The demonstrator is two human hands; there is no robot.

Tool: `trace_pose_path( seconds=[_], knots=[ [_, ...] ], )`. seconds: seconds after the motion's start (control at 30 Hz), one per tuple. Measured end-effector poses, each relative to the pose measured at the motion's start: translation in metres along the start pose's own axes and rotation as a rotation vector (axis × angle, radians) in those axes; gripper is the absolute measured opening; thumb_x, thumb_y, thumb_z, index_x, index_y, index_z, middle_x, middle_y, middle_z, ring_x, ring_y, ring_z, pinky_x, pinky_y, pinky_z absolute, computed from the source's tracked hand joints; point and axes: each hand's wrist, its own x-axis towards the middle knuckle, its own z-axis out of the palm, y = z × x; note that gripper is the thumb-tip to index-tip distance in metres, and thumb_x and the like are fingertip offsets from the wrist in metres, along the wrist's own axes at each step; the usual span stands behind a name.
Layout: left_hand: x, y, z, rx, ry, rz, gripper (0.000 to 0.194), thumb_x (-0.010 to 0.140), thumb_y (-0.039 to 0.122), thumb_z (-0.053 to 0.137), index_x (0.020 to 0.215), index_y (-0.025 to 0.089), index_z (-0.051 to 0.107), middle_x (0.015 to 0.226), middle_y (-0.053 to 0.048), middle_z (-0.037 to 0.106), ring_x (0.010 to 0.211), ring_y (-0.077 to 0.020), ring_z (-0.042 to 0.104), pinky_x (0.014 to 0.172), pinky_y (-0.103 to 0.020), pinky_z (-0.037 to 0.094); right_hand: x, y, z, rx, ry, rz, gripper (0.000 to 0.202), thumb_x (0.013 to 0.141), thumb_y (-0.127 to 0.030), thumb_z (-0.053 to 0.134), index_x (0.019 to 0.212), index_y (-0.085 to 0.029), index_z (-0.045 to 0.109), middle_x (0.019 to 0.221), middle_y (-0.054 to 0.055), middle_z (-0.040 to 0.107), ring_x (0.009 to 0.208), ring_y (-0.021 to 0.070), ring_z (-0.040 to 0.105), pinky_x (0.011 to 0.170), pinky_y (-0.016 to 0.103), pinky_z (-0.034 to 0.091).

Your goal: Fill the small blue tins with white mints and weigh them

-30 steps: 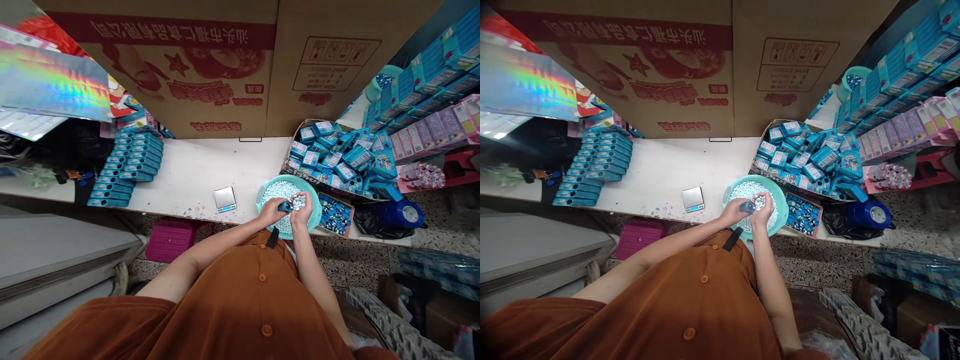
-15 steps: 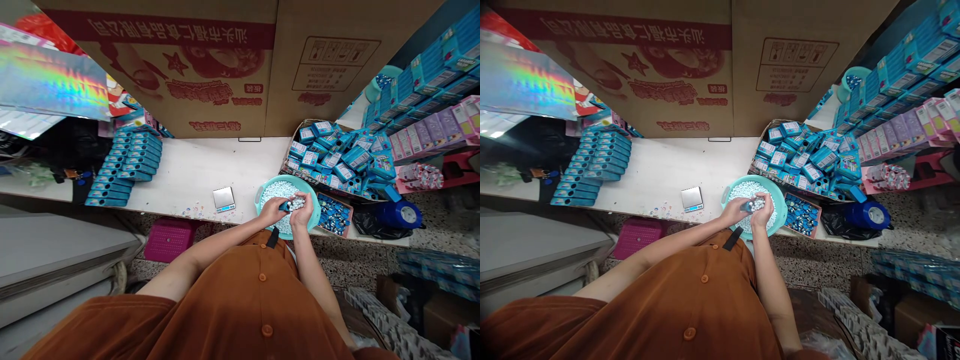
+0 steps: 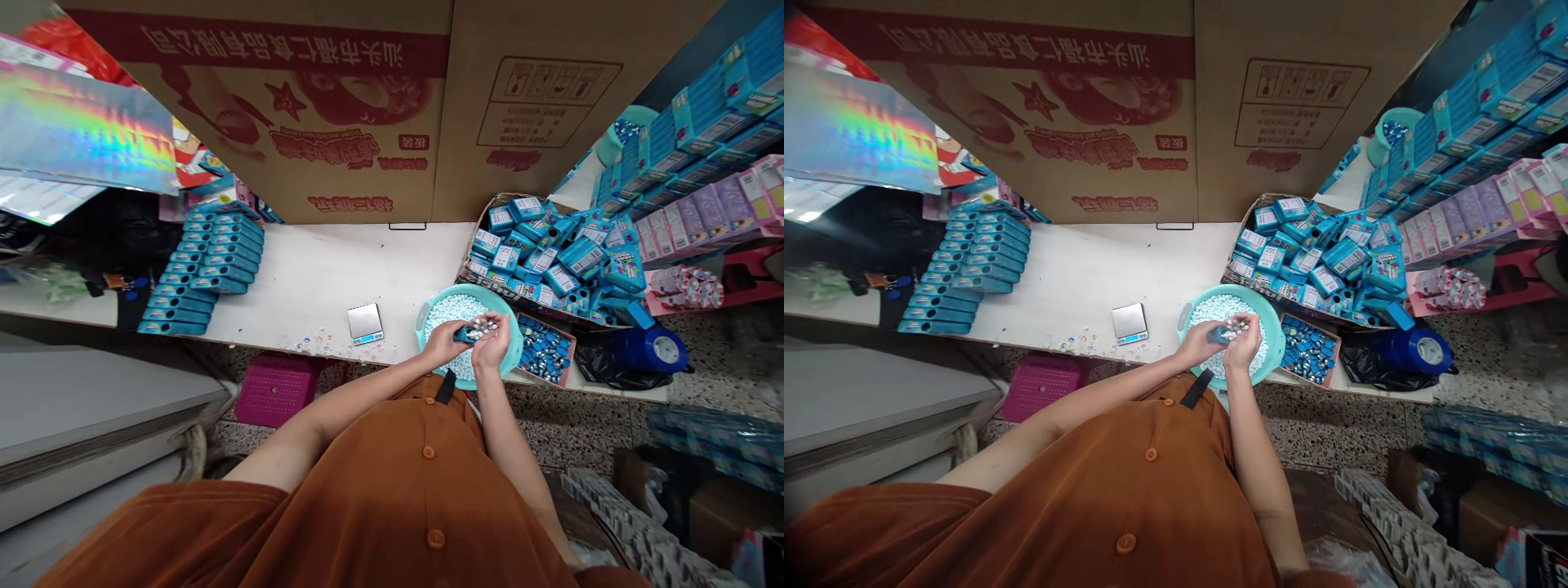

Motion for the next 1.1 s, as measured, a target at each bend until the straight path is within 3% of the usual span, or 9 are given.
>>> trace_pose_path(
  seconds=[0.23, 0.57, 0.87, 1.1],
  knots=[
    [-0.002, 0.002, -0.002, -0.053, 0.004, 0.035, 0.038, 0.069, 0.021, 0.070, 0.106, 0.022, 0.063, 0.106, -0.003, 0.068, 0.098, -0.0193, 0.062, 0.086, -0.030, 0.047, -0.004, -0.003, 0.000, 0.029, 0.013, 0.019, 0.036, 0.085, -0.050, 0.043, 0.073, -0.020, 0.059, 0.068, 0.001, 0.056, 0.063, 0.0128, 0.056, 0.063, 0.027, 0.048],
    [-0.003, 0.000, -0.001, -0.012, 0.008, -0.005, 0.034, 0.068, 0.020, 0.070, 0.102, 0.020, 0.064, 0.104, -0.003, 0.068, 0.097, -0.0199, 0.062, 0.087, -0.031, 0.046, -0.005, -0.005, 0.001, 0.111, -0.075, 0.106, 0.036, 0.085, -0.051, 0.042, 0.073, -0.020, 0.057, 0.067, 0.000, 0.055, 0.063, 0.0121, 0.057, 0.062, 0.028, 0.049],
    [-0.003, 0.001, -0.001, -0.059, 0.036, 0.012, 0.039, 0.069, 0.025, 0.073, 0.106, 0.020, 0.062, 0.106, -0.004, 0.067, 0.100, -0.0203, 0.062, 0.087, -0.031, 0.046, -0.001, -0.006, -0.004, 0.018, 0.005, 0.023, 0.036, 0.084, -0.050, 0.045, 0.072, -0.019, 0.058, 0.066, 0.000, 0.056, 0.063, 0.0127, 0.058, 0.066, 0.029, 0.048],
    [-0.004, 0.003, 0.000, -0.042, 0.012, -0.024, 0.042, 0.068, 0.026, 0.073, 0.108, 0.022, 0.062, 0.108, -0.003, 0.067, 0.099, -0.0206, 0.062, 0.088, -0.032, 0.047, -0.005, -0.004, -0.008, -0.119, -0.121, -0.036, 0.042, 0.086, -0.050, 0.040, 0.073, -0.018, 0.063, 0.079, 0.005, 0.064, 0.076, 0.0166, 0.061, 0.075, 0.034, 0.048]
  ],
)
